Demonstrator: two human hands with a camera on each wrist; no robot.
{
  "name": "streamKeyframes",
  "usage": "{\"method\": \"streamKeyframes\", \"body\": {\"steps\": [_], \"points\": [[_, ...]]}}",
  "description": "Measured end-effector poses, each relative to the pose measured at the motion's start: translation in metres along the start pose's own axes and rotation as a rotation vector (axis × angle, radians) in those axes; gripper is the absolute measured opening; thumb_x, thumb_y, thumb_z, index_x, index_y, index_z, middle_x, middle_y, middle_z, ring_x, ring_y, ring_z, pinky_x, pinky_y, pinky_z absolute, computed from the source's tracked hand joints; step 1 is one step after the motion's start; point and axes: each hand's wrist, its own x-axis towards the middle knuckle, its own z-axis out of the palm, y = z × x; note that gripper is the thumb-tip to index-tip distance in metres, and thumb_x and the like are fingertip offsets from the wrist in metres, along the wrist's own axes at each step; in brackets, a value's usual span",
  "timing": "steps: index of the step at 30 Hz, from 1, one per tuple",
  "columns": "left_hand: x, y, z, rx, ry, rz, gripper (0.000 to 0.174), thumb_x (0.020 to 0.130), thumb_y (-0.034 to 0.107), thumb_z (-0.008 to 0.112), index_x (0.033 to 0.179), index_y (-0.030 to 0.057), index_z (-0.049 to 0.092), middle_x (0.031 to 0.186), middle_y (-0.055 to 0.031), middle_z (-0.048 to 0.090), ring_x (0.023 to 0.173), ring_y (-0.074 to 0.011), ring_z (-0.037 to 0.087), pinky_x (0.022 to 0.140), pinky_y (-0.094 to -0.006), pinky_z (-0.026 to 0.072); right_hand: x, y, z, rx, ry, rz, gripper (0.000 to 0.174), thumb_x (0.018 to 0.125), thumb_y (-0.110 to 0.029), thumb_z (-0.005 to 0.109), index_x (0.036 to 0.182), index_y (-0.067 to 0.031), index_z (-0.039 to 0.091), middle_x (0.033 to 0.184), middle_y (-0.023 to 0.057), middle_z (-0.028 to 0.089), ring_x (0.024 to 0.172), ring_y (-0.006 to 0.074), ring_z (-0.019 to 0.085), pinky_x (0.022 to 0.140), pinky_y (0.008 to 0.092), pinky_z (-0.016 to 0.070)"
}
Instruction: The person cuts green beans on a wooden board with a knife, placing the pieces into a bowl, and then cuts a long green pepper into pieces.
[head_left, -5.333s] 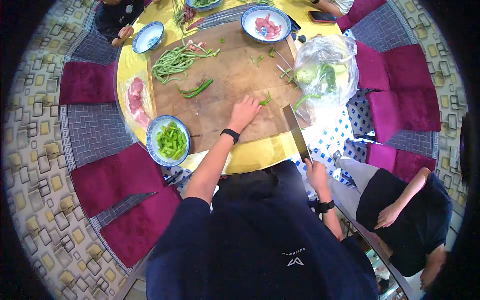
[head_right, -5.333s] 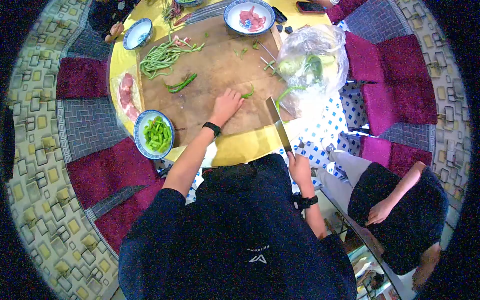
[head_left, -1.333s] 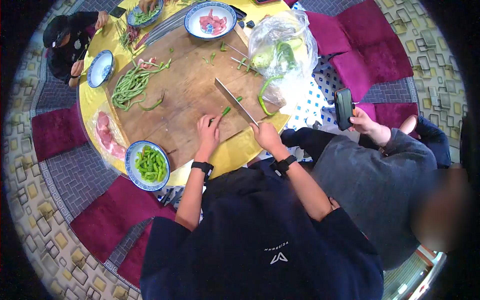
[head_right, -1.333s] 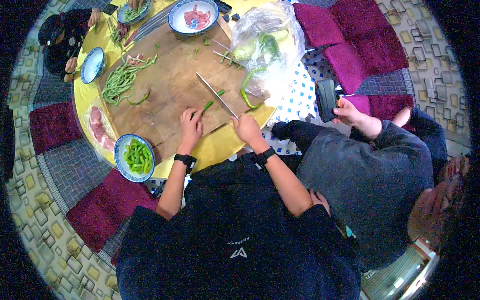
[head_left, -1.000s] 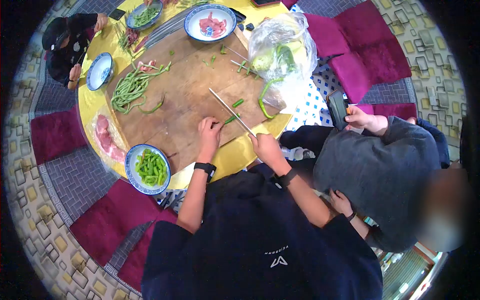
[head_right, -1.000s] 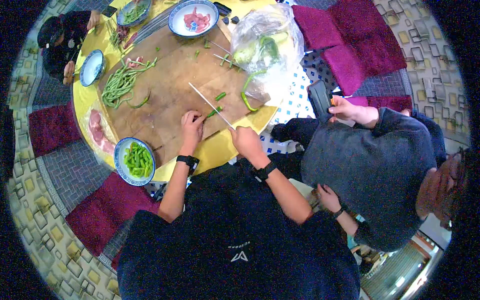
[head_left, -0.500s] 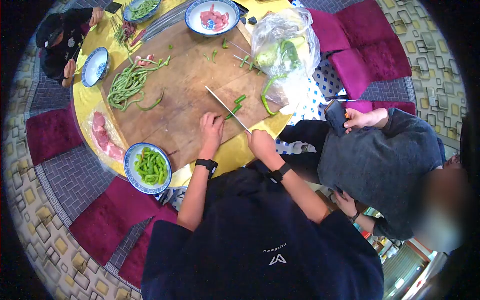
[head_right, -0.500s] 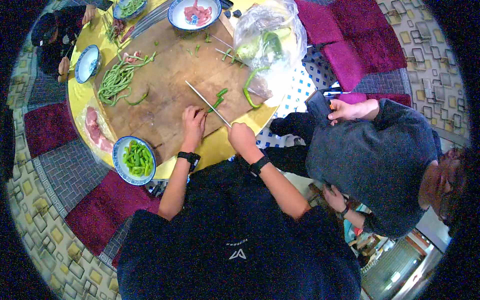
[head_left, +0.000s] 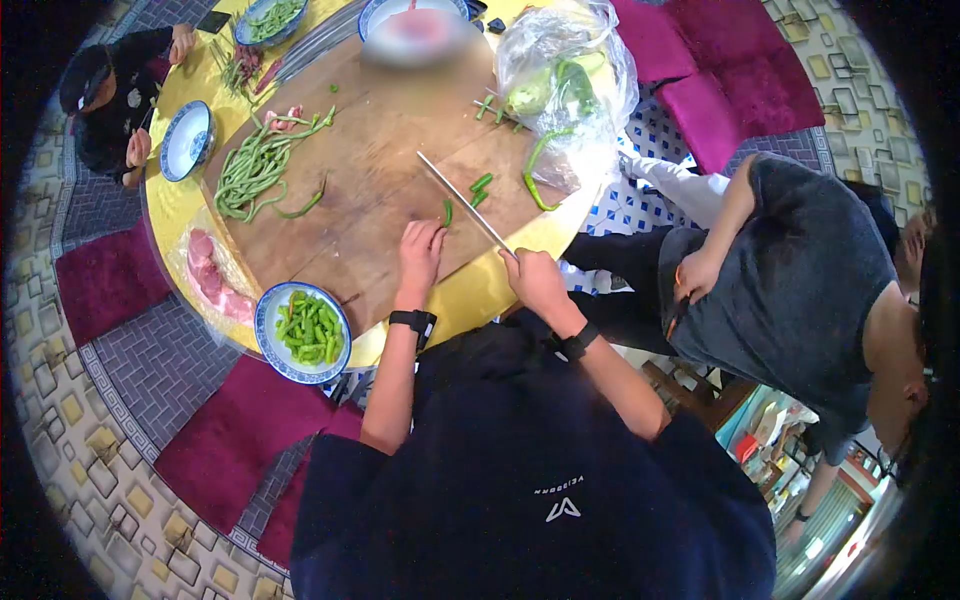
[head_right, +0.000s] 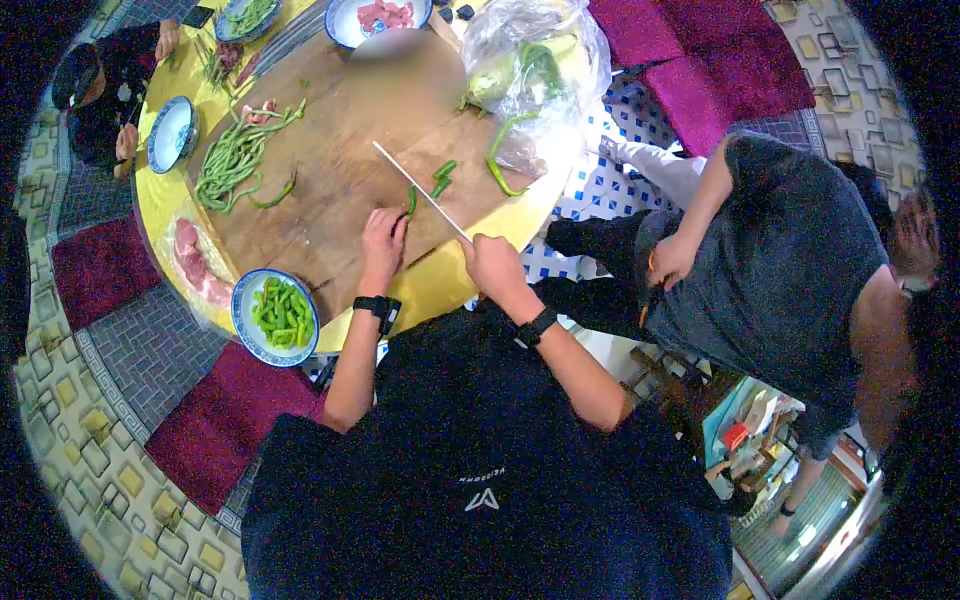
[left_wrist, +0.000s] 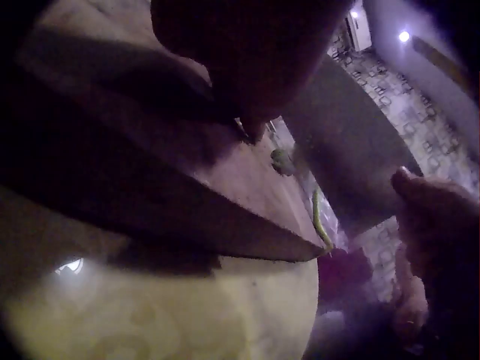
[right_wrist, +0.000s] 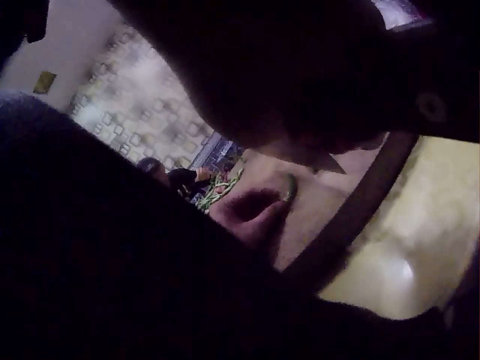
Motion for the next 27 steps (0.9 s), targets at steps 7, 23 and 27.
{"method": "streamKeyframes", "body": {"steps": [7,23,27], "points": [[-0.009,-0.001,-0.004,0.19,0.047,0.01,0.017,0.082,0.006,0.076,0.098,0.002,0.071,0.097,-0.0138,0.068,0.092,-0.0337,0.062,0.083,-0.0436,0.0515,-0.005,-0.01,-0.001,0.012,-0.036,0.017,0.046,0.099,-0.033,0.063,0.074,0.005,0.067,0.069,0.0313,0.063,0.069,0.0493,0.064,0.064,0.055,0.0522],[0.075,0.003,0.088,0.422,-0.298,0.153,0.051,0.089,0.027,0.069,0.136,0.0089,0.058,0.139,-0.0159,0.054,0.122,-0.0334,0.053,0.098,-0.0468,0.0495,-0.034,0.03,-0.048,0.077,0.181,0.126,0.039,0.099,-0.024,0.061,0.079,0.0088,0.068,0.076,0.035,0.061,0.075,0.0503,0.065,0.068,0.0553,0.0527],[0.093,0.004,0.085,0.569,-0.342,0.294,0.034,0.084,0.014,0.065,0.117,0.0094,0.062,0.112,-0.0117,0.062,0.099,-0.0259,0.067,0.066,-0.0371,0.0593,-0.039,0.047,-0.045,0.118,0.176,0.18,0.039,0.099,-0.024,0.061,0.078,0.009,0.067,0.076,0.0333,0.062,0.075,0.0502,0.065,0.067,0.0551,0.0511]]}}
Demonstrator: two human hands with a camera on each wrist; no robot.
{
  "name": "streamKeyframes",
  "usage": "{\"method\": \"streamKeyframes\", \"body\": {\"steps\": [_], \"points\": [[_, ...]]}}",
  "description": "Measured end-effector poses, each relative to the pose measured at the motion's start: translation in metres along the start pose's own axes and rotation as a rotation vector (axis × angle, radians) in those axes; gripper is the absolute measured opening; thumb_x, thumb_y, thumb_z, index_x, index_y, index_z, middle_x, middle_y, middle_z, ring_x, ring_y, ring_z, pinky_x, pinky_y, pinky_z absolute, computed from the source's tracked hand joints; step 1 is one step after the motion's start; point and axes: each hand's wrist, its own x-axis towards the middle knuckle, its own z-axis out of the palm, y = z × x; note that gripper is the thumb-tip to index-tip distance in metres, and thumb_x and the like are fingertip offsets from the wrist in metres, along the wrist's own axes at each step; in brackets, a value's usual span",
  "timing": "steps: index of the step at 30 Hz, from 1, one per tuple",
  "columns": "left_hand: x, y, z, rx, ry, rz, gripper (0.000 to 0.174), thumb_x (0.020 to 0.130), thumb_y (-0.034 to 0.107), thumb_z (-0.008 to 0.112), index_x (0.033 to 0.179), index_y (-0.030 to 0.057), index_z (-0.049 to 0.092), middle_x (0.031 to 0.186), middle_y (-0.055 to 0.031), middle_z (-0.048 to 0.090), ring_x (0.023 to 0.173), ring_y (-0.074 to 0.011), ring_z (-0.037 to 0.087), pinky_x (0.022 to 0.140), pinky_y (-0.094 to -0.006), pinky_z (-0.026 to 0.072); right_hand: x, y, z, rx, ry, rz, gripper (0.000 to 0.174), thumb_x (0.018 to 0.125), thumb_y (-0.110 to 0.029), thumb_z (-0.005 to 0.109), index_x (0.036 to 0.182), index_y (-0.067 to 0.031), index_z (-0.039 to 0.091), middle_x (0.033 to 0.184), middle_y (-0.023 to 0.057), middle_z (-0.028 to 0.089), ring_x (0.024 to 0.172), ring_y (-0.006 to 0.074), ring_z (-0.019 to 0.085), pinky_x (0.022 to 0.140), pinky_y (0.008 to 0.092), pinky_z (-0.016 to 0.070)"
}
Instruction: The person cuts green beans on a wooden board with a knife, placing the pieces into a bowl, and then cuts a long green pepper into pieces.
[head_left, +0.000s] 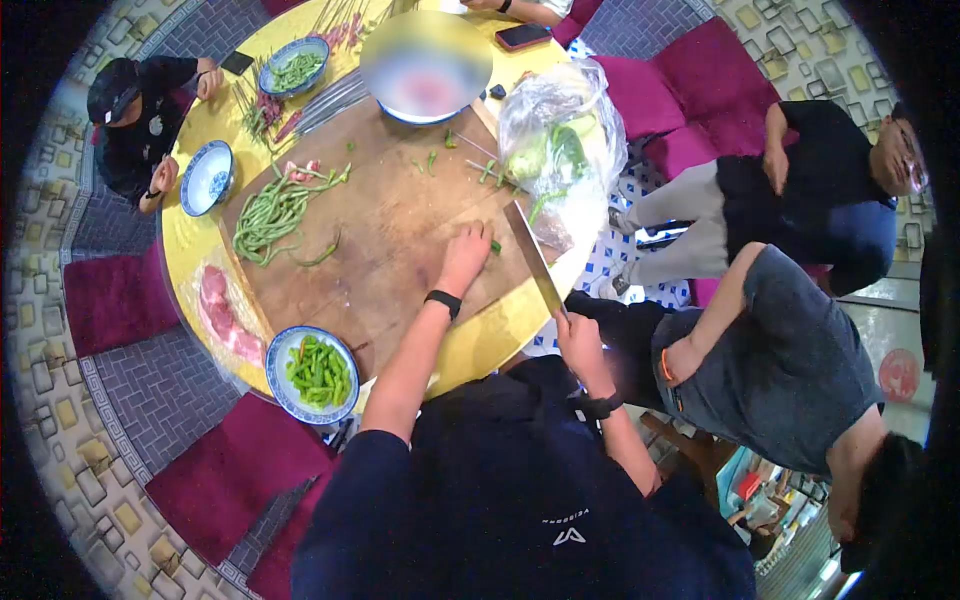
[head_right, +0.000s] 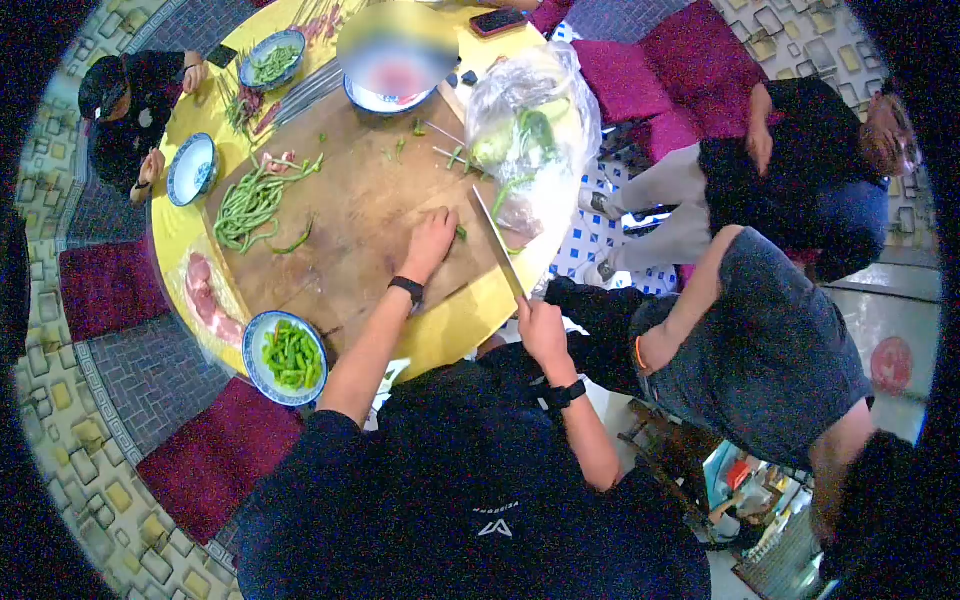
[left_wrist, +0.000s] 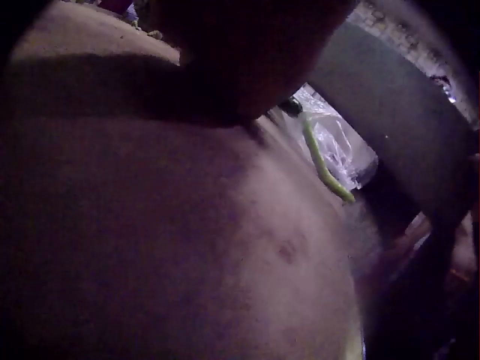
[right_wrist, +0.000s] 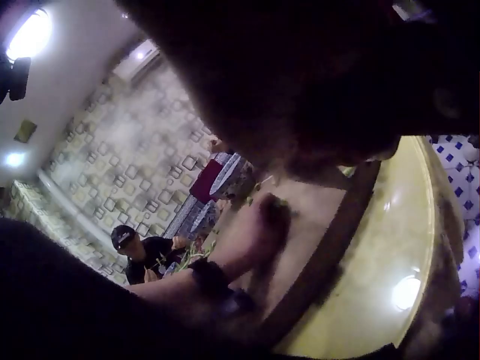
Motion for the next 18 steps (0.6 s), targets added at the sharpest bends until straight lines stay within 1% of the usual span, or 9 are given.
{"method": "streamKeyframes", "body": {"steps": [5,7,10,12,13,14,16,17,18], "points": [[-0.015,-0.001,-0.003,0.009,-0.047,0.022,0.025,0.084,0.013,0.064,0.108,0.0096,0.061,0.104,-0.0112,0.062,0.095,-0.0273,0.068,0.064,-0.0367,0.0584,0.006,0.011,-0.001,0.033,-0.035,-0.116,0.033,0.102,-0.022,0.055,0.095,0.0064,0.07,0.081,0.0314,0.064,0.08,0.0495,0.065,0.067,0.0525,0.0507],[-0.027,0.0,-0.004,-0.044,0.118,0.016,0.021,0.085,0.013,0.064,0.106,0.0109,0.061,0.1,-0.011,0.062,0.095,-0.0266,0.068,0.068,-0.0372,0.058,0.008,0.0,-0.007,-0.028,-0.081,-0.075,0.035,0.103,-0.022,0.055,0.09,0.0074,0.069,0.078,0.0319,0.063,0.078,0.0494,0.064,0.065,0.0518,0.0495],[-0.062,0.007,-0.059,-0.127,0.127,-0.193,0.02,0.086,0.008,0.06,0.105,0.0109,0.064,0.101,-0.0119,0.062,0.095,-0.0285,0.068,0.076,-0.0399,0.0576,0.018,0.015,0.005,-0.031,-0.085,-0.095,0.043,0.103,-0.025,0.057,0.081,0.0103,0.066,0.074,0.0326,0.061,0.073,0.0495,0.064,0.062,0.0522,0.0477],[-0.106,-0.006,-0.084,-0.234,0.421,-0.319,0.023,0.084,0.001,0.058,0.104,0.0092,0.066,0.102,-0.0137,0.063,0.096,-0.0309,0.067,0.08,-0.0412,0.0563,0.025,0.014,0.005,-0.048,-0.121,-0.102,0.042,0.102,-0.025,0.058,0.081,0.0105,0.067,0.074,0.033,0.061,0.073,0.0499,0.064,0.061,0.0534,0.0472],[-0.135,-0.023,-0.083,-0.395,0.609,-0.376,0.025,0.081,-0.002,0.06,0.104,0.0077,0.068,0.103,-0.015,0.066,0.098,-0.0339,0.065,0.081,-0.0416,0.0548,0.027,0.015,0.005,-0.048,-0.128,-0.104,0.041,0.102,-0.025,0.059,0.081,0.0104,0.067,0.074,0.0332,0.061,0.073,0.0502,0.064,0.062,0.0538,0.0476],[-0.158,-0.016,-0.144,-0.293,0.508,-0.594,0.026,0.076,0.0,0.067,0.101,0.0069,0.067,0.102,-0.0147,0.067,0.099,-0.0353,0.064,0.083,-0.0418,0.0528,0.028,0.018,0.008,-0.033,-0.123,-0.149,0.04,0.102,-0.024,0.058,0.082,0.0102,0.067,0.075,0.0334,0.061,0.074,0.0503,0.064,0.063,0.0543,0.0482],[-0.198,-0.025,-0.2,-0.233,0.497,-0.843,0.03,0.073,-0.005,0.066,0.101,0.006,0.065,0.1,-0.015,0.066,0.098,-0.0374,0.063,0.085,-0.0429,0.0514,0.035,0.011,0.006,-0.087,-0.166,-0.192,0.038,0.101,-0.021,0.058,0.081,0.0095,0.068,0.077,0.0336,0.062,0.078,0.0505,0.064,0.065,0.0558,0.0496],[-0.226,-0.044,-0.201,-0.087,0.539,-0.824,0.034,0.074,-0.007,0.064,0.106,0.006,0.064,0.098,-0.0162,0.064,0.098,-0.0391,0.062,0.084,-0.0444,0.0507,0.038,0.011,0.008,-0.065,-0.187,-0.214,0.035,0.101,-0.02,0.058,0.084,0.009,0.068,0.08,0.0334,0.063,0.081,0.0503,0.064,0.066,0.056,0.0495],[-0.251,-0.055,-0.202,-0.005,0.493,-0.876,0.038,0.075,-0.006,0.065,0.111,0.0048,0.062,0.101,-0.0175,0.063,0.098,-0.0407,0.062,0.084,-0.0468,0.0503,0.039,0.007,0.008,-0.025,-0.164,-0.255,0.035,0.101,-0.02,0.059,0.084,0.0093,0.067,0.078,0.0324,0.063,0.079,0.0496,0.064,0.065,0.0541,0.0488]]}}
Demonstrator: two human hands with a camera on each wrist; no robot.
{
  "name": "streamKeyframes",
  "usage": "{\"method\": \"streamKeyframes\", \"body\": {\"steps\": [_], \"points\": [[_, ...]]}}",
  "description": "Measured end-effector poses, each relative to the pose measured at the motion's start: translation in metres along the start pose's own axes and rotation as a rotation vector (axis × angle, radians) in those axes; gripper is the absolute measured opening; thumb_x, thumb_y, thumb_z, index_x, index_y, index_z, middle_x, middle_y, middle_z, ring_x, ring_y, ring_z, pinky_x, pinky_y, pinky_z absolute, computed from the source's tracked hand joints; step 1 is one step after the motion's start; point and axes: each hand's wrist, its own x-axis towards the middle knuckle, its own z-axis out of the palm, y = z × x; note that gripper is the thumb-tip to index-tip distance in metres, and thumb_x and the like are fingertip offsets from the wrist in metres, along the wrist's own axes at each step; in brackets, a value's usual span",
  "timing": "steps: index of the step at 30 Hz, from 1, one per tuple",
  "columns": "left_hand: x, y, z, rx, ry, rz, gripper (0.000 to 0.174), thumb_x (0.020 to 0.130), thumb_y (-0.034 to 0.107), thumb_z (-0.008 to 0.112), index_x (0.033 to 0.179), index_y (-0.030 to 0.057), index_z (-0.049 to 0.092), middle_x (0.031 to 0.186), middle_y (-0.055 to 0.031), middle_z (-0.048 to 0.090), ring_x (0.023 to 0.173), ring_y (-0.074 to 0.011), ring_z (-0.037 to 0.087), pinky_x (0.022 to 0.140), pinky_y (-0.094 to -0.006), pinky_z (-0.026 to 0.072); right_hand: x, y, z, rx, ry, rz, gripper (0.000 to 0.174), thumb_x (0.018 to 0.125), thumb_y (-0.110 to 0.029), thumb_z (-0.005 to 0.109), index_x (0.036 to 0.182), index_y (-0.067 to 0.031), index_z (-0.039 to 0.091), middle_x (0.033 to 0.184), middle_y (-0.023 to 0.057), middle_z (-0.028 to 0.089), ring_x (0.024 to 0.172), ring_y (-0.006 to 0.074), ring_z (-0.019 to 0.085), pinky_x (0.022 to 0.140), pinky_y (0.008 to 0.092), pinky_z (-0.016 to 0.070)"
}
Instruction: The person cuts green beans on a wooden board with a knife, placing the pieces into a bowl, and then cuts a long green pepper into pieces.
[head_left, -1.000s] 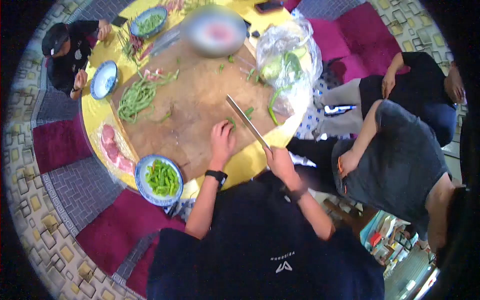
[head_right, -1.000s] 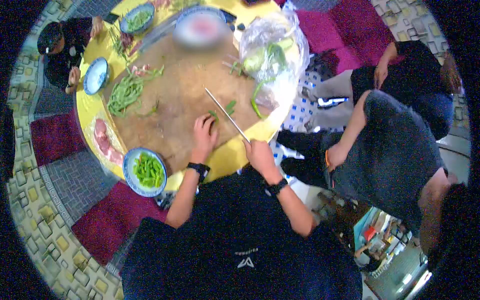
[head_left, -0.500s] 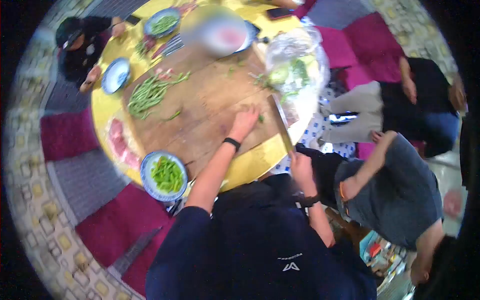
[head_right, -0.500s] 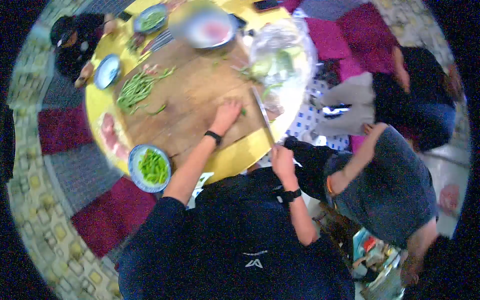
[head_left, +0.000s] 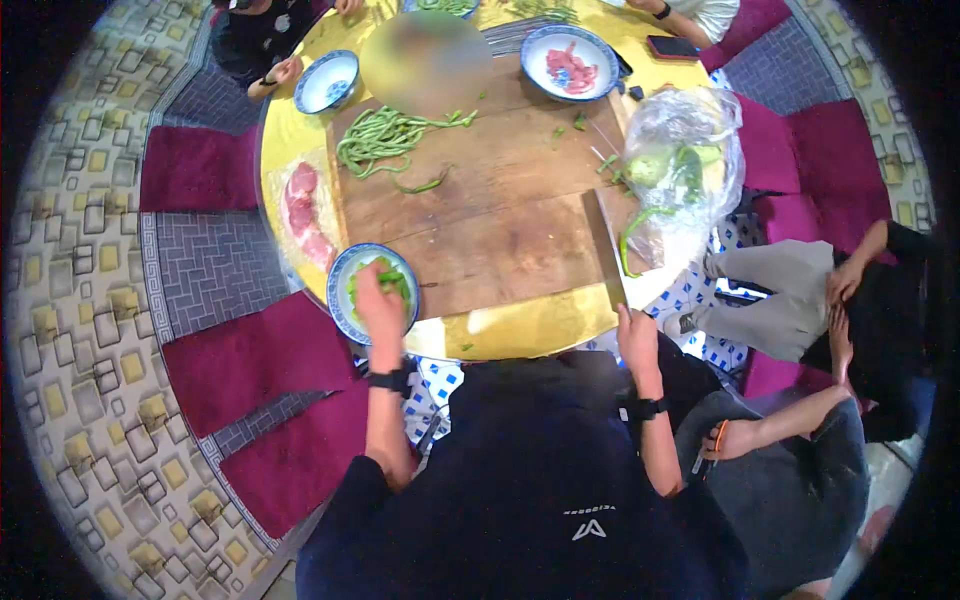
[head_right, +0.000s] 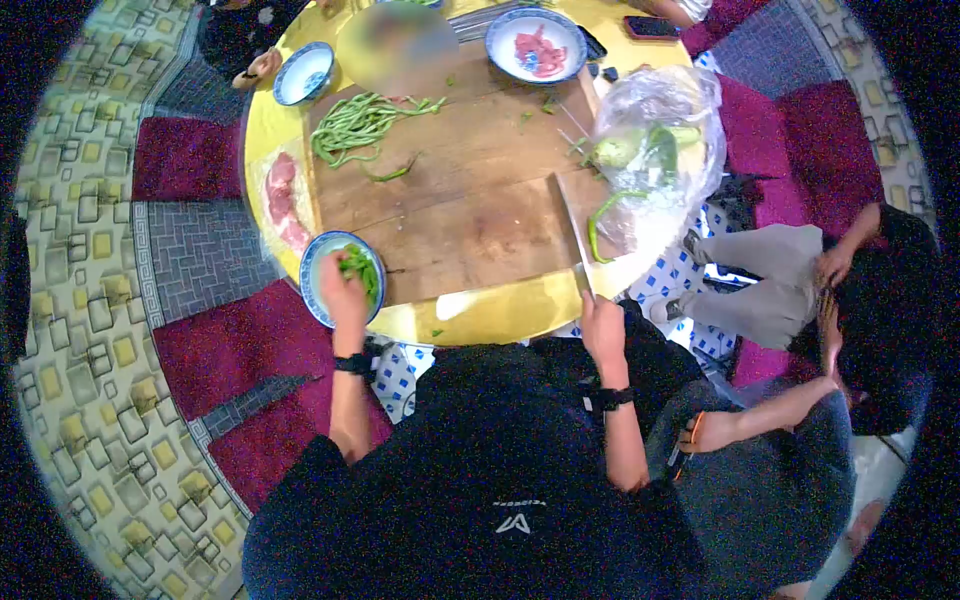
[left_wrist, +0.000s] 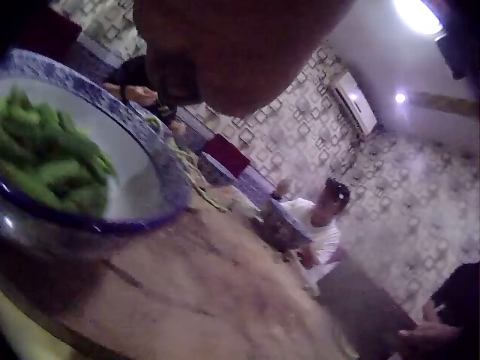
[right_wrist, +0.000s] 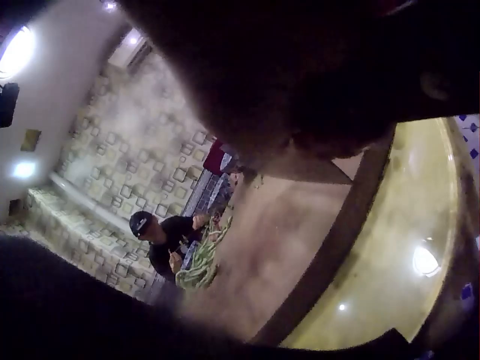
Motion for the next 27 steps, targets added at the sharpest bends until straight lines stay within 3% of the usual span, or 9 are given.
{"method": "streamKeyframes", "body": {"steps": [3,5,8,10,14,20,23,24,27], "points": [[-0.003,-0.01,-0.033,0.234,-0.33,-0.113,0.038,0.085,0.01,0.066,0.122,0.0038,0.061,0.112,-0.0189,0.063,0.105,-0.041,0.063,0.089,-0.0488,0.0514,0.006,0.002,0.005,0.07,0.034,-0.068,0.034,0.101,-0.02,0.06,0.086,0.0096,0.066,0.078,0.0315,0.063,0.078,0.0491,0.064,0.064,0.0521,0.0484],[-0.002,0.003,-0.042,0.291,-0.378,0.014,0.044,0.081,0.016,0.071,0.123,0.0041,0.063,0.115,-0.0216,0.064,0.107,-0.0401,0.064,0.092,-0.0508,0.05,0.009,0.005,0.009,0.07,0.029,-0.082,0.033,0.101,-0.02,0.06,0.087,0.0093,0.067,0.08,0.0316,0.064,0.078,0.049,0.064,0.065,0.0521,0.0487],[0.009,0.055,-0.025,0.758,-0.151,0.21,0.045,0.078,0.018,0.073,0.12,0.0046,0.065,0.118,-0.0238,0.063,0.109,-0.0408,0.063,0.094,-0.0514,0.0485,0.01,0.012,0.002,0.049,0.024,-0.069,0.033,0.1,-0.021,0.06,0.086,0.0084,0.067,0.079,0.0317,0.064,0.076,0.0485,0.065,0.065,0.0528,0.0488],[0.041,0.085,0.009,0.344,-0.316,0.089,0.038,0.079,0.018,0.072,0.114,0.0036,0.067,0.118,-0.0231,0.065,0.108,-0.0427,0.063,0.094,-0.0507,0.0492,0.008,0.008,-0.013,-0.012,-0.011,0.019,0.036,0.1,-0.023,0.061,0.083,0.008,0.067,0.077,0.0316,0.064,0.074,0.0493,0.064,0.067,0.0544,0.0505],[0.099,0.063,0.14,0.31,0.024,0.199,0.023,0.083,0.017,0.069,0.101,0.0015,0.069,0.105,-0.0209,0.068,0.102,-0.0418,0.064,0.091,-0.0515,0.05,0.003,0.015,-0.017,0.026,0.007,0.059,0.039,0.099,-0.025,0.06,0.08,0.0084,0.067,0.074,0.0317,0.063,0.072,0.0489,0.064,0.064,0.0549,0.0501],[0.126,0.047,0.212,0.372,-0.363,0.044,0.017,0.088,0.011,0.065,0.1,-0.0008,0.068,0.105,-0.0218,0.068,0.101,-0.041,0.064,0.09,-0.0512,0.0501,-0.017,0.027,-0.031,0.033,0.028,0.189,0.042,0.1,-0.026,0.062,0.077,0.0092,0.065,0.072,0.033,0.059,0.07,0.0497,0.063,0.061,0.0545,0.0476],[0.099,0.099,0.194,-0.109,-0.373,0.293,0.015,0.089,0.008,0.063,0.1,-0.0026,0.067,0.103,-0.0226,0.067,0.098,-0.041,0.064,0.088,-0.0513,0.0503,-0.018,0.026,-0.034,0.003,0.053,0.188,0.043,0.1,-0.026,0.061,0.075,0.0093,0.065,0.07,0.0332,0.059,0.069,0.0503,0.063,0.06,0.0552,0.0467],[0.087,0.13,0.178,-0.334,-0.292,0.287,0.011,0.093,0.005,0.064,0.099,-0.0036,0.063,0.098,-0.0172,0.068,0.095,-0.0326,0.066,0.084,-0.0441,0.0528,-0.017,0.03,-0.032,-0.008,0.061,0.171,0.043,0.1,-0.026,0.061,0.075,0.0094,0.065,0.07,0.0331,0.058,0.069,0.0503,0.063,0.06,0.0551,0.0465],[0.058,0.167,0.167,-0.977,-0.23,-0.155,0.006,0.099,0.004,0.063,0.103,0.0007,0.06,0.094,-0.0094,0.066,0.09,-0.0196,0.067,0.08,-0.0311,0.0543,-0.018,0.034,-0.027,-0.021,0.065,0.174,0.043,0.101,-0.025,0.06,0.075,0.0089,0.065,0.07,0.0327,0.059,0.068,0.0506,0.062,0.059,0.0549,0.0459]]}}
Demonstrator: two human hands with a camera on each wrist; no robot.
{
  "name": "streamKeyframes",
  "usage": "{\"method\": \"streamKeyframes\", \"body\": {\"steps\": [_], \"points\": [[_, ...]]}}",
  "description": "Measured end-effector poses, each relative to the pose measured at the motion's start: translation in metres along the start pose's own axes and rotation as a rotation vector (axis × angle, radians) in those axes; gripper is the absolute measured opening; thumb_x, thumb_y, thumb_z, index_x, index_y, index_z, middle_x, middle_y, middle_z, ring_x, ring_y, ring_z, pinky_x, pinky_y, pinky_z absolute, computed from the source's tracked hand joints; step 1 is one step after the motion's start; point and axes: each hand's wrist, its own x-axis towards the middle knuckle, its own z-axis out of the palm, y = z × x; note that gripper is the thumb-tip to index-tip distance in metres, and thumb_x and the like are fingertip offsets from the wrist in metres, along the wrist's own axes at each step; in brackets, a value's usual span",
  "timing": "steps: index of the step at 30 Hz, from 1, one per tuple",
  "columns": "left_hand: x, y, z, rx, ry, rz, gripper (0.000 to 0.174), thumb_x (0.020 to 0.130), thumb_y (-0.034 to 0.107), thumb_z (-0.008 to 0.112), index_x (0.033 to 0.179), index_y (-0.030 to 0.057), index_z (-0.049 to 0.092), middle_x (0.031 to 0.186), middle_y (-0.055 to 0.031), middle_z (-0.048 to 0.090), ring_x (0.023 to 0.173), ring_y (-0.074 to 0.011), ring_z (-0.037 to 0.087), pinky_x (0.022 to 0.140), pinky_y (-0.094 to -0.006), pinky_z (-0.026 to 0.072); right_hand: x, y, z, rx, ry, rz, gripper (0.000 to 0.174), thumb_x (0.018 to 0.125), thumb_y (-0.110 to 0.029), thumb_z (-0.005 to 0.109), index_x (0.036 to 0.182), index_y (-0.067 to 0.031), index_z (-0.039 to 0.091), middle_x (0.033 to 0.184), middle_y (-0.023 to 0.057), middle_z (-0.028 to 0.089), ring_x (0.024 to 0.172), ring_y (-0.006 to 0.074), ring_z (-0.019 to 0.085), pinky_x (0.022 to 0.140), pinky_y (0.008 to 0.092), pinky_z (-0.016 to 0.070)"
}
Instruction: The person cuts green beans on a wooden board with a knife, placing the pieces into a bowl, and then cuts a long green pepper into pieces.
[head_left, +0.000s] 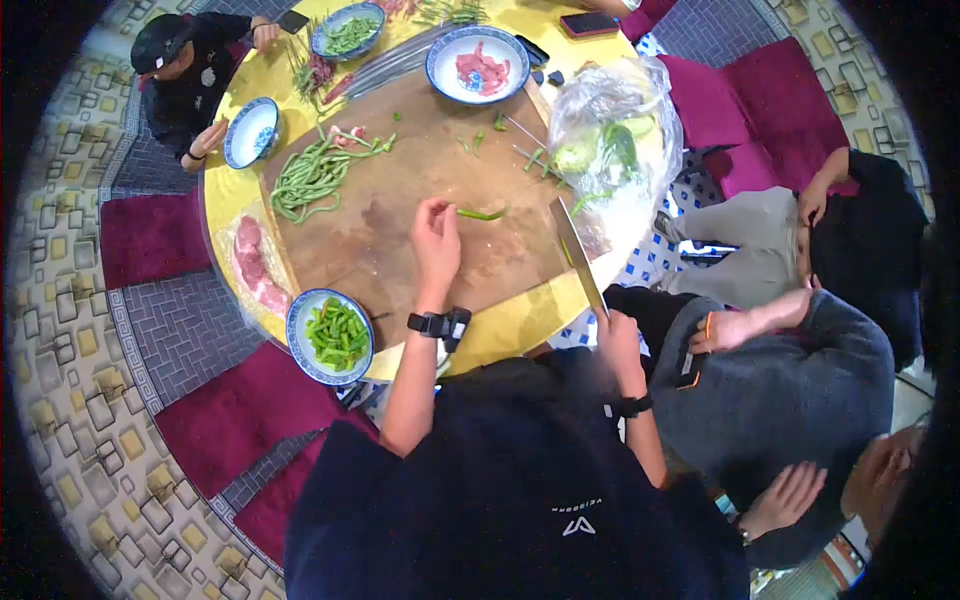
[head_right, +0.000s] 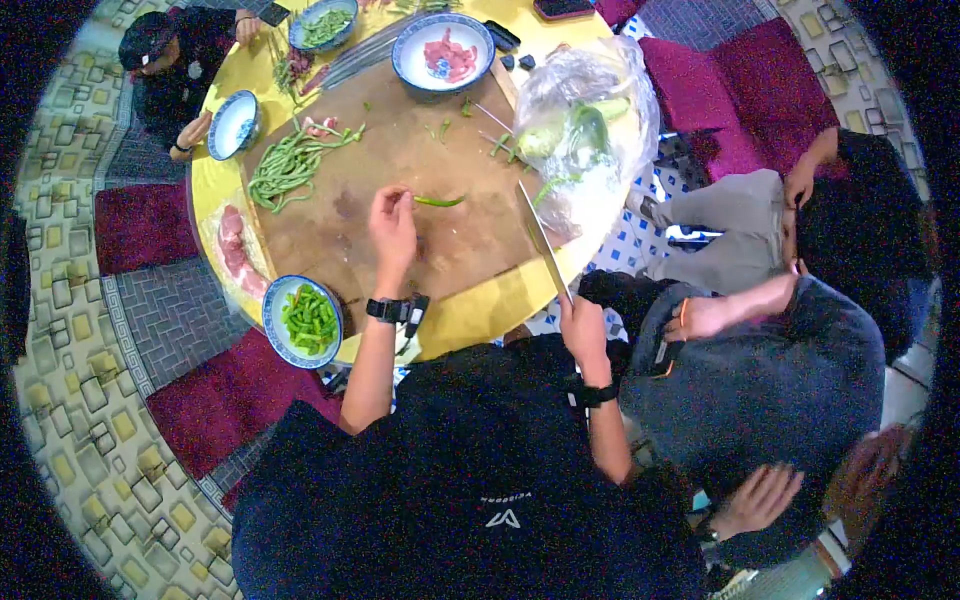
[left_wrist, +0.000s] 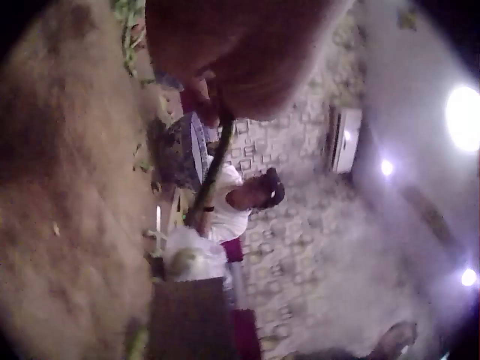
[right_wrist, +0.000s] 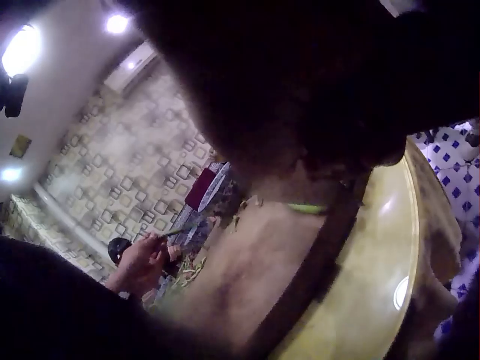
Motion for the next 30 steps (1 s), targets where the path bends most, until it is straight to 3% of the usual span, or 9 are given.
{"method": "streamKeyframes", "body": {"steps": [1,7,10,11,14,17,20,26,30], "points": [[-0.006,0.004,0.005,-0.25,0.069,-0.036,0.012,0.099,0.003,0.063,0.109,-0.0003,0.056,0.095,-0.0077,0.065,0.093,-0.0115,0.066,0.078,-0.0269,0.0535,0.001,-0.006,-0.001,0.02,-0.004,0.015,0.043,0.101,-0.025,0.06,0.076,0.0088,0.065,0.07,0.0327,0.059,0.069,0.0507,0.062,0.059,0.0548,0.0459],[-0.042,-0.053,-0.016,0.005,-0.019,-0.371,0.019,0.096,0.001,0.065,0.113,0.0011,0.057,0.105,-0.0123,0.065,0.098,-0.0179,0.066,0.083,-0.0321,0.0541,0.009,-0.005,0.008,0.069,-0.021,0.011,0.042,0.101,-0.025,0.06,0.077,0.0088,0.065,0.072,0.0322,0.06,0.071,0.0508,0.062,0.061,0.0549,0.0467],[-0.048,-0.054,-0.03,0.467,0.035,-0.016,0.032,0.087,0.004,0.072,0.117,0.0029,0.059,0.113,-0.0163,0.065,0.107,-0.0277,0.064,0.09,-0.0407,0.0517,0.007,-0.014,0.007,0.02,-0.032,-0.004,0.042,0.1,-0.026,0.061,0.076,0.0086,0.065,0.072,0.0321,0.061,0.072,0.0507,0.063,0.061,0.0551,0.0478],[-0.05,-0.05,-0.035,0.807,0.043,0.15,0.044,0.08,0.011,0.076,0.121,0.0049,0.061,0.112,-0.0169,0.064,0.11,-0.0342,0.059,0.095,-0.0442,0.0483,0.006,-0.019,0.005,-0.009,-0.048,-0.003,0.042,0.1,-0.026,0.061,0.076,0.0086,0.065,0.072,0.0322,0.061,0.073,0.0505,0.063,0.061,0.0551,0.0482],[-0.044,-0.024,-0.029,0.948,-0.028,0.429,0.033,0.084,0.015,0.074,0.114,0.006,0.066,0.106,-0.0135,0.063,0.108,-0.0331,0.058,0.092,-0.0433,0.0474,0.01,-0.018,0.013,-0.035,-0.051,-0.046,0.043,0.1,-0.028,0.062,0.077,0.0085,0.065,0.074,0.0326,0.063,0.072,0.0502,0.065,0.064,0.0558,0.0507],[-0.037,-0.072,-0.023,0.886,-0.222,0.363,0.024,0.085,0.015,0.073,0.107,0.007,0.07,0.101,-0.0108,0.062,0.103,-0.0321,0.058,0.088,-0.0431,0.0489,0.016,-0.045,0.007,-0.044,-0.076,-0.058,0.044,0.099,-0.028,0.062,0.076,0.0085,0.065,0.072,0.0327,0.062,0.071,0.0508,0.064,0.063,0.0552,0.0512],[-0.037,-0.071,-0.018,0.923,-0.288,0.311,0.019,0.087,0.009,0.068,0.105,0.0105,0.072,0.108,-0.0089,0.062,0.102,-0.0297,0.059,0.086,-0.0429,0.0505,0.013,-0.05,0.009,-0.028,-0.086,-0.109,0.045,0.1,-0.029,0.062,0.075,0.008,0.064,0.071,0.0325,0.061,0.069,0.0507,0.063,0.062,0.0548,0.0511],[-0.053,-0.053,-0.018,0.947,-0.353,0.479,0.016,0.082,0.006,0.065,0.097,0.0051,0.069,0.097,-0.0089,0.059,0.097,-0.0283,0.06,0.079,-0.0405,0.0538,0.021,-0.072,0.028,-0.08,-0.089,-0.224,0.043,0.1,-0.028,0.062,0.072,0.0051,0.064,0.067,0.0308,0.062,0.065,0.0494,0.064,0.061,0.0548,0.0512],[-0.068,-0.058,-0.02,0.885,-0.399,0.483,0.023,0.079,0.006,0.065,0.101,0.0041,0.069,0.104,-0.0102,0.062,0.107,-0.0294,0.059,0.084,-0.0406,0.054,0.028,-0.088,0.036,-0.111,-0.088,-0.264,0.044,0.1,-0.032,0.061,0.074,0.0036,0.065,0.068,0.031,0.063,0.066,0.0492,0.064,0.062,0.0562,0.052]]}}
